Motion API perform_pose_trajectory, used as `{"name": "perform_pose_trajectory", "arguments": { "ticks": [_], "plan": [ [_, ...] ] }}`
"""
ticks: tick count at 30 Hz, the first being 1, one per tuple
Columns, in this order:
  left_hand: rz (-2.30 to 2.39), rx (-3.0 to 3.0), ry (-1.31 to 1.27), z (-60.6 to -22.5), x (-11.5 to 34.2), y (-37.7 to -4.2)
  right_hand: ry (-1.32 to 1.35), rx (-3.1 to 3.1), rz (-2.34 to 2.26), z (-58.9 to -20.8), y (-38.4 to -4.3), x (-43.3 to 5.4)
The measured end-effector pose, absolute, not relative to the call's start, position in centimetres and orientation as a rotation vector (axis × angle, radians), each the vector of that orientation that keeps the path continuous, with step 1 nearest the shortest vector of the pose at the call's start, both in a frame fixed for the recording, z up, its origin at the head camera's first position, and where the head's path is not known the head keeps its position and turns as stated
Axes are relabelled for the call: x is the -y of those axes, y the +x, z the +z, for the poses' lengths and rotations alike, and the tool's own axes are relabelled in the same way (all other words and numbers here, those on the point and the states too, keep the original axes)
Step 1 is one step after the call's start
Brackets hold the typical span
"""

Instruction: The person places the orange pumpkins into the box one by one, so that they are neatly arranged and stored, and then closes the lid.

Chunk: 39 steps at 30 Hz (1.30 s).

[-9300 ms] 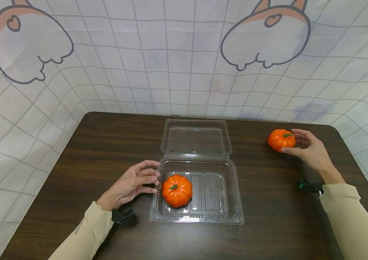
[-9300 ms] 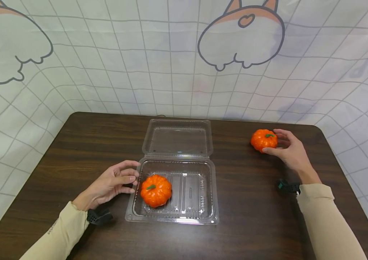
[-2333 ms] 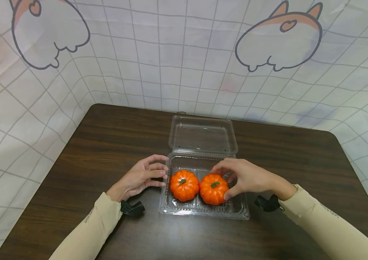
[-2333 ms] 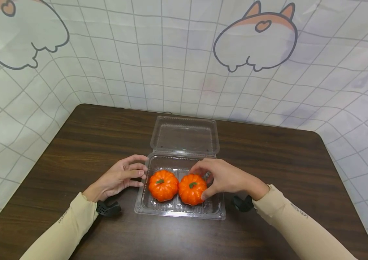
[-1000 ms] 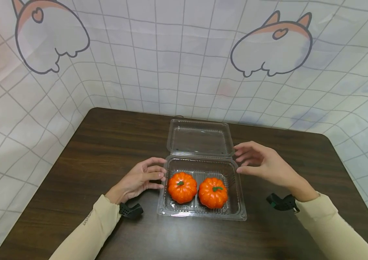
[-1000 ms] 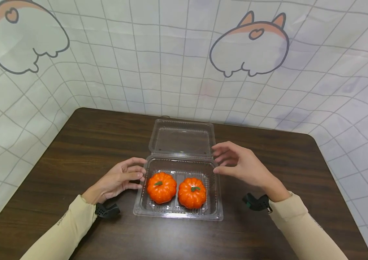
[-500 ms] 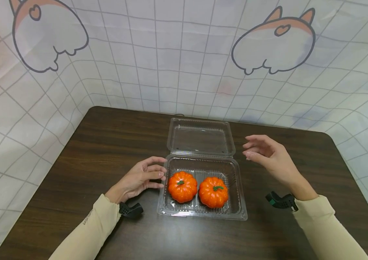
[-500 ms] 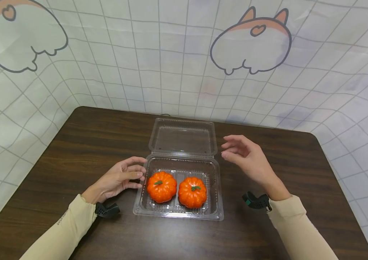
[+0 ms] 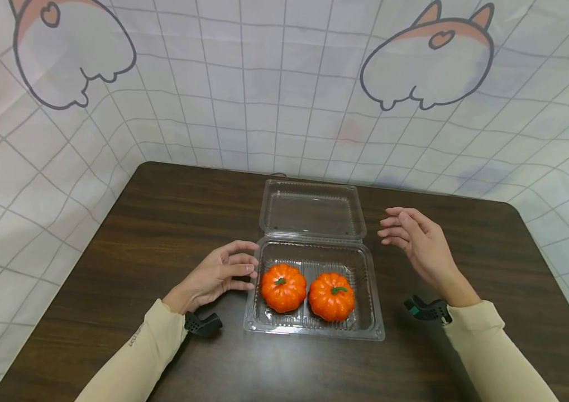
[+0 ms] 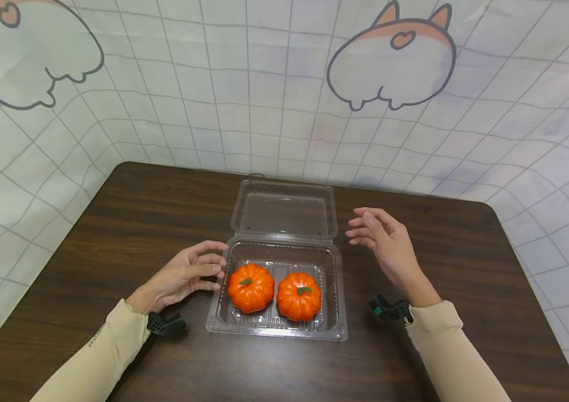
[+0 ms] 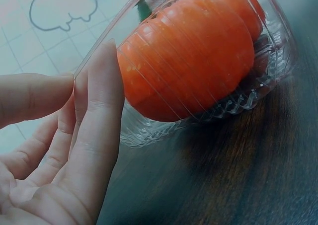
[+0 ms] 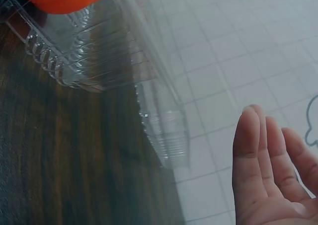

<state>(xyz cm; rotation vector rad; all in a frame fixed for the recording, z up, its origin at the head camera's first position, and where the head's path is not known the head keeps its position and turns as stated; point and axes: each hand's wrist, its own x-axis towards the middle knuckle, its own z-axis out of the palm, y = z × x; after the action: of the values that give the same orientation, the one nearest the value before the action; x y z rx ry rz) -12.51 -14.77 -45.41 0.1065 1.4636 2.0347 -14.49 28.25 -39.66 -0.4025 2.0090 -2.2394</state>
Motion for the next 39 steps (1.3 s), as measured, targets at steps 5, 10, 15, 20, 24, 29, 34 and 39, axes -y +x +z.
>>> {"name": "perform_pose_trajectory", "arguments": {
  "ticks": [5,10,15,20,24,29,34,39],
  "plan": [
    [2.034,-1.467,0.098,-45.4,14.8,-12.5,-0.345,-1.951,-2.255,-40.6,-15.0,-28.3],
    [2.036,-1.46,0.102,-45.3,14.8,-12.5,-0.226,-1.962,-2.225,-41.3,-15.5,-28.1],
    [2.034,-1.461,0.101,-45.2,14.8,-12.6,-0.114,-1.94,-2.217,-41.8,-15.9,-28.0],
    [2.029,-1.469,0.094,-45.2,14.7,-12.6,-0.031,-1.933,-2.19,-42.4,-16.4,-28.0],
    [2.027,-1.467,0.092,-45.3,14.7,-12.6,0.043,-1.933,-2.16,-42.9,-16.8,-28.0],
    [2.036,-1.454,0.096,-45.3,14.7,-12.6,0.076,-1.917,-2.134,-43.4,-17.2,-27.9],
    [2.042,-1.446,0.098,-45.3,14.7,-12.5,0.091,-1.907,-2.115,-43.8,-17.4,-27.8],
    [2.04,-1.456,0.09,-45.3,14.7,-12.5,0.082,-1.932,-2.048,-43.8,-17.6,-27.7]
  ]
}}
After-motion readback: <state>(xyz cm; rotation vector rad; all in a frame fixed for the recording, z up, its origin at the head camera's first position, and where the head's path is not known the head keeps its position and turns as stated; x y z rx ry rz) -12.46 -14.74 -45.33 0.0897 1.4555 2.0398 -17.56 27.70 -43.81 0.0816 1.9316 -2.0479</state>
